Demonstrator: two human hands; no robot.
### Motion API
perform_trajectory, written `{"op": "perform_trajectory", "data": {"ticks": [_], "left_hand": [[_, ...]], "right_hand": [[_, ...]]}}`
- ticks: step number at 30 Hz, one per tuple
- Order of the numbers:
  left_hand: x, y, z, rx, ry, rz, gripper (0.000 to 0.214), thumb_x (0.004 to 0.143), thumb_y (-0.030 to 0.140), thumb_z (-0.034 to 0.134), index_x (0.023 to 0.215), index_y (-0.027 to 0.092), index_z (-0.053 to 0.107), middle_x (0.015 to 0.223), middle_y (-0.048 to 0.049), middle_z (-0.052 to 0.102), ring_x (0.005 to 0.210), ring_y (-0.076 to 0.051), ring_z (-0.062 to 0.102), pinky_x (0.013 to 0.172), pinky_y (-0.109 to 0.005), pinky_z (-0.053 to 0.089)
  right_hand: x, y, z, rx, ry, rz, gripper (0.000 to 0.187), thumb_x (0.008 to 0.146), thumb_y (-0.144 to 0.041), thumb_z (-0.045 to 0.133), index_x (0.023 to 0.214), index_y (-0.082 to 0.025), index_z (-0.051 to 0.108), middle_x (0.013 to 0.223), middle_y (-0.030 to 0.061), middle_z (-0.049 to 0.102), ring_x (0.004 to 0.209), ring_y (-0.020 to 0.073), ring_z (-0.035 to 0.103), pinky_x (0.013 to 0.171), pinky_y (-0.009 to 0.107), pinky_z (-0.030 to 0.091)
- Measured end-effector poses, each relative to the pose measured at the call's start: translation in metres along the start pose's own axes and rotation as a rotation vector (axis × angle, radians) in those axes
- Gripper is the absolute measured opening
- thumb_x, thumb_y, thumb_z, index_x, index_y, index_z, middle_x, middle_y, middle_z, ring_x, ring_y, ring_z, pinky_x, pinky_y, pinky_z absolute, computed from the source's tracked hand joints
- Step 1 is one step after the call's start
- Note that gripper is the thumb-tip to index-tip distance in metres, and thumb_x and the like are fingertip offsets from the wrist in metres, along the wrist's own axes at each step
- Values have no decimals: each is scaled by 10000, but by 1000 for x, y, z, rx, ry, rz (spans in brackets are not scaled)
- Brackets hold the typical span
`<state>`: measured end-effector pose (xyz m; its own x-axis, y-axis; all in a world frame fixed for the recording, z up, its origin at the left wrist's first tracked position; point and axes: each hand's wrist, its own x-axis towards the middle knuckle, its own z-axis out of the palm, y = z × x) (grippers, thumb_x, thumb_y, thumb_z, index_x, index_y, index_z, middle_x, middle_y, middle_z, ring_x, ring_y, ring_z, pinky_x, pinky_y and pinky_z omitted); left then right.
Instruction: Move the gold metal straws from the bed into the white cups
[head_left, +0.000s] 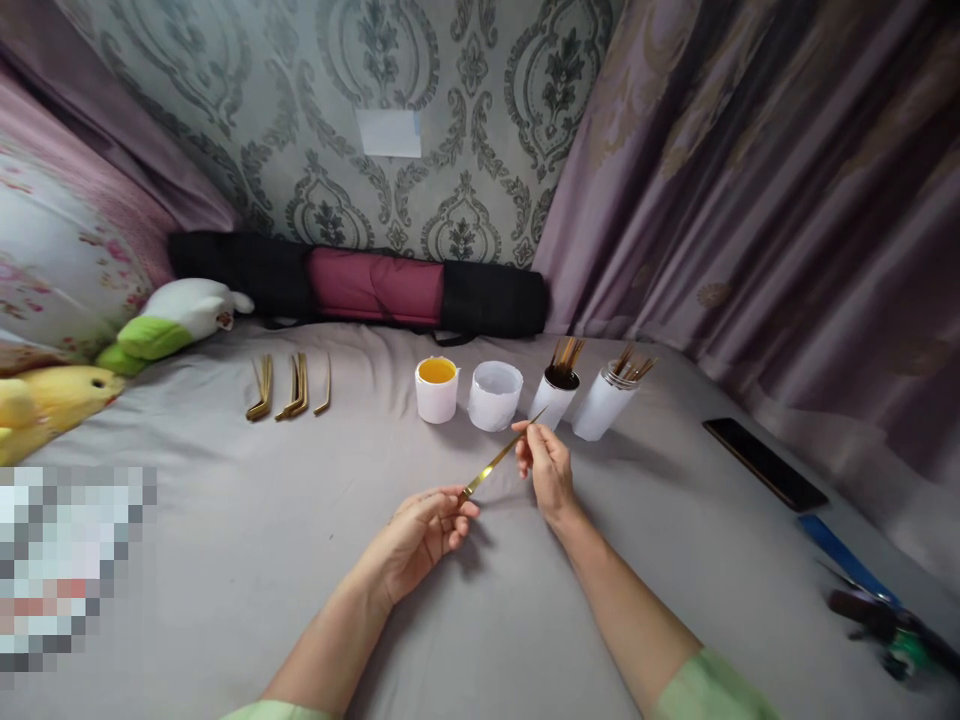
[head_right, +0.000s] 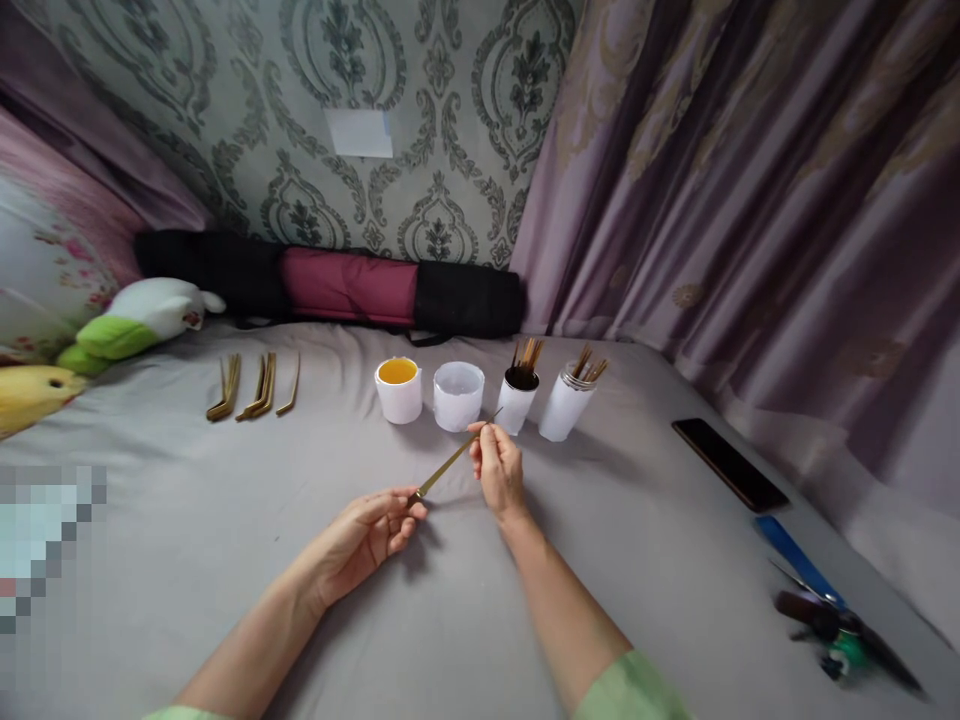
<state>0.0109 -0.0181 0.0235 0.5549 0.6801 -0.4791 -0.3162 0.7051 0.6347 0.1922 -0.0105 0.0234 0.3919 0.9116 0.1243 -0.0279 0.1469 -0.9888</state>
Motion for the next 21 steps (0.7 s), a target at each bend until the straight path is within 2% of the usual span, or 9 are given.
{"op": "perform_trajectory", "data": {"ticks": [8, 21], "left_hand": [[0, 0, 0, -7, -4, 9, 214, 721, 117, 521, 934, 94, 514, 780, -84, 620, 560, -80, 532, 501, -188, 435], [-3, 2, 2, -18, 21, 4, 220, 729, 91, 503, 948, 84, 510, 777, -93, 627, 562, -83, 552, 519, -193, 464]], "right_hand": [[10, -1, -10, 68, 91, -36, 318, 785, -465, 447, 838, -173, 560, 577, -40, 444, 420, 41, 361, 351, 161, 302], [16, -12, -19, 89, 158, -58, 306, 743, -462, 519, 794, -163, 563, 562, -45, 464, 403, 31, 363, 336, 156, 295]]}}
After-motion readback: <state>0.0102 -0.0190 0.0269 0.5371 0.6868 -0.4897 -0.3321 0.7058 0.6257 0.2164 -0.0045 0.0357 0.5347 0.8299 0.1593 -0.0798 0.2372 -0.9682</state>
